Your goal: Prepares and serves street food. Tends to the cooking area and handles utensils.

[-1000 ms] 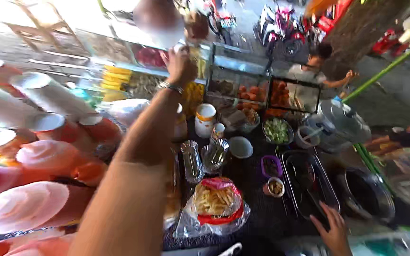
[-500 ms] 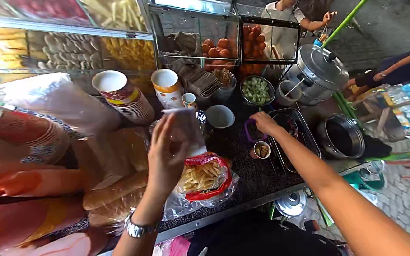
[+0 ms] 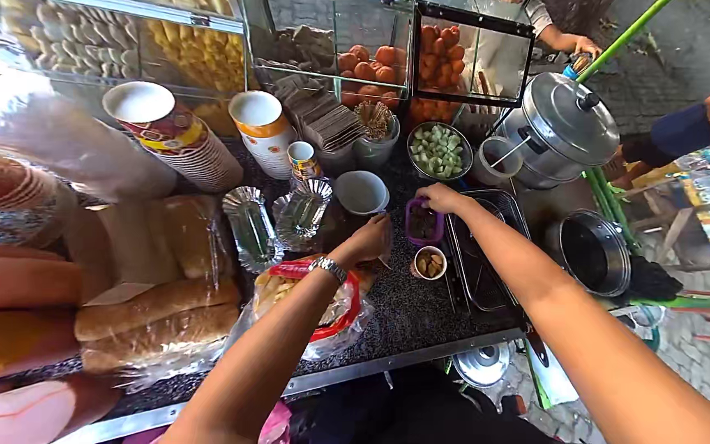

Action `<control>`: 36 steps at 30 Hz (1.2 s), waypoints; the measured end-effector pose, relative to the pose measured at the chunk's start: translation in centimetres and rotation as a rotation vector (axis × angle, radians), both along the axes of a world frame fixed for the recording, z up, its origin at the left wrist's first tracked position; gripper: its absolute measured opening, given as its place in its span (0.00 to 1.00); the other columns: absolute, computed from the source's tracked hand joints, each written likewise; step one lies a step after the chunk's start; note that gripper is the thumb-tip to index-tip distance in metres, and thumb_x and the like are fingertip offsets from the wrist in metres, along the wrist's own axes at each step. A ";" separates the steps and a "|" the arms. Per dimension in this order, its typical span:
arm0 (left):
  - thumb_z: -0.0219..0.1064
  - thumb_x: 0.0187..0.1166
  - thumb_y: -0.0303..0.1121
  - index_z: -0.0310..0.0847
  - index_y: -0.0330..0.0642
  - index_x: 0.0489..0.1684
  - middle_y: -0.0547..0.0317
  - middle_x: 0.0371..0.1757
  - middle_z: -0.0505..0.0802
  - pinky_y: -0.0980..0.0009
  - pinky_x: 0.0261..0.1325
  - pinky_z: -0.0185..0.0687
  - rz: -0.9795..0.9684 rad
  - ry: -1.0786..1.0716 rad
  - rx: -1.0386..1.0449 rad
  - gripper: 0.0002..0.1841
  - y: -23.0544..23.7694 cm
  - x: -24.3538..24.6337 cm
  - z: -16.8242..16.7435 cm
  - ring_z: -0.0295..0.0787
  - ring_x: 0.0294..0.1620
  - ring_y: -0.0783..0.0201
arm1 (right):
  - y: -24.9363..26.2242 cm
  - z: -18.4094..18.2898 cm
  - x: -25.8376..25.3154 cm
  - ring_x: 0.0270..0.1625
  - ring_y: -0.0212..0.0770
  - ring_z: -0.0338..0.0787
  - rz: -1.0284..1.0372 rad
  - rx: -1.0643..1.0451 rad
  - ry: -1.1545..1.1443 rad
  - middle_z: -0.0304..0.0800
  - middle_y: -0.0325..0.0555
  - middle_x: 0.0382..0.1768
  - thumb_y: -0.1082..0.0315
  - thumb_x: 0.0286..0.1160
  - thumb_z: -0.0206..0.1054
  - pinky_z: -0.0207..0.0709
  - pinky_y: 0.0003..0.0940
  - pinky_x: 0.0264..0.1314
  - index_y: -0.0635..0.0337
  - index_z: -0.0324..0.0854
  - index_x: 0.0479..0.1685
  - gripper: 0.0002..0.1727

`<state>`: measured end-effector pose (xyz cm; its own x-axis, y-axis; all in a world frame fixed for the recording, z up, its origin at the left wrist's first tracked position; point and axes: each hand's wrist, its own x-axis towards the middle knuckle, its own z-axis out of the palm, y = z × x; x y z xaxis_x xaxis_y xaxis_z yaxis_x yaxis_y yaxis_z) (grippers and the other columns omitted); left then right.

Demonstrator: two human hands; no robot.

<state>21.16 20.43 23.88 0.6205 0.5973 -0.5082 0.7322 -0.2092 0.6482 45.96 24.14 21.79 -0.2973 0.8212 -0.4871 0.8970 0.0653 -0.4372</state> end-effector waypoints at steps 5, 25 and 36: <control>0.75 0.65 0.14 0.54 0.29 0.90 0.31 0.92 0.59 0.42 0.89 0.56 -0.109 -0.062 -0.087 0.47 2.4 2.2 -3.2 0.57 0.91 0.36 | 0.4 2.3 0.6 0.71 0.63 0.85 -0.102 0.085 0.085 0.88 0.67 0.64 0.75 0.84 0.61 0.70 0.61 0.79 0.67 0.82 0.69 0.17; 0.77 0.74 0.28 0.60 0.39 0.90 0.33 0.86 0.69 0.39 0.75 0.75 0.215 -0.135 0.148 0.41 -2.6 1.2 0.6 0.76 0.77 0.34 | 0.4 -1.0 -1.4 0.77 0.69 0.77 -0.069 0.134 -0.035 0.80 0.69 0.72 0.74 0.72 0.74 0.69 0.65 0.79 0.63 0.80 0.74 0.27; 0.65 0.82 0.47 0.80 0.39 0.73 0.52 0.68 0.91 0.64 0.68 0.86 0.398 -0.443 0.276 0.26 -16.9 -14.9 6.2 0.90 0.63 0.64 | -3.1 -4.2 0.1 0.64 0.66 0.83 0.217 0.303 -0.116 0.89 0.63 0.55 0.70 0.62 0.83 0.75 0.62 0.70 0.63 0.93 0.49 0.16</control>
